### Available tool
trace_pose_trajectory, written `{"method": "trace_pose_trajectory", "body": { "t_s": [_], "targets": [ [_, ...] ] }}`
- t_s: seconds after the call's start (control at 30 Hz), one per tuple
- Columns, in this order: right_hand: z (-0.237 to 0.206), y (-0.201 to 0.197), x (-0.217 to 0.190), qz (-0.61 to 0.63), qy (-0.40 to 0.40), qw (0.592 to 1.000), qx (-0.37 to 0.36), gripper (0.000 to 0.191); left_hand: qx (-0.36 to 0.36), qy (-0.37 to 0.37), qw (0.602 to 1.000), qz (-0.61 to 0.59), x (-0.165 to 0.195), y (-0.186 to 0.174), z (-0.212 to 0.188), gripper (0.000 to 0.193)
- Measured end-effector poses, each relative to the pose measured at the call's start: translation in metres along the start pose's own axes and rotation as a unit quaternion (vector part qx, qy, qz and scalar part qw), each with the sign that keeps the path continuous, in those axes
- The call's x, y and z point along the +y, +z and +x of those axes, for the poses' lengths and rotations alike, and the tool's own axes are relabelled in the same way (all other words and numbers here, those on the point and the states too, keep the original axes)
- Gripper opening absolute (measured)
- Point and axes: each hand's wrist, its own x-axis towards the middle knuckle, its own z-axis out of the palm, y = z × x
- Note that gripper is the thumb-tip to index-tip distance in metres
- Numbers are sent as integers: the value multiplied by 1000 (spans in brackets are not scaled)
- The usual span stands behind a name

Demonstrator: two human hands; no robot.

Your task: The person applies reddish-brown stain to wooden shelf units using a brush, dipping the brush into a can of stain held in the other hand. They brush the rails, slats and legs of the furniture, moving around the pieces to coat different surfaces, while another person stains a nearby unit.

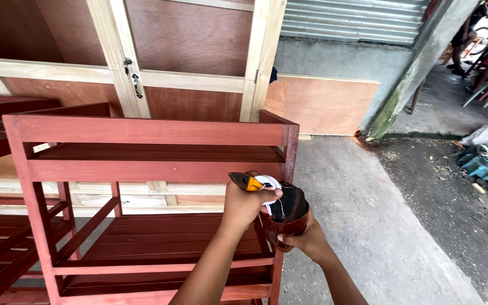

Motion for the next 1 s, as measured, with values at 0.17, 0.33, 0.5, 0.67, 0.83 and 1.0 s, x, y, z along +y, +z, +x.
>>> {"method": "trace_pose_trajectory", "body": {
  "t_s": [0.17, 0.33, 0.5, 0.67, 0.83, 1.0],
  "targets": [
    [-7, -12, 9, 38, 65, 994, 73, 101, 102, -71, 976, -177, 1, -20, 12, 21],
    [-16, -16, 19, 71, 31, 992, 99, 100, 177, -118, 931, -295, -23, -40, 28, 22],
    [-17, -19, 15, 74, 41, 989, 120, 101, 283, -161, 855, -405, -58, -21, 46, 25],
    [-26, -32, 7, 33, 64, 986, 152, 103, 291, -93, 858, -413, -78, -4, 73, 23],
    [-31, -35, 7, 30, 71, 984, 162, 103, 325, -115, 828, -443, -93, 8, 102, 22],
    [-35, -37, 7, 7, 39, 988, 146, 102, 303, -134, 783, -527, -112, 23, 116, 24]
  ]
}}
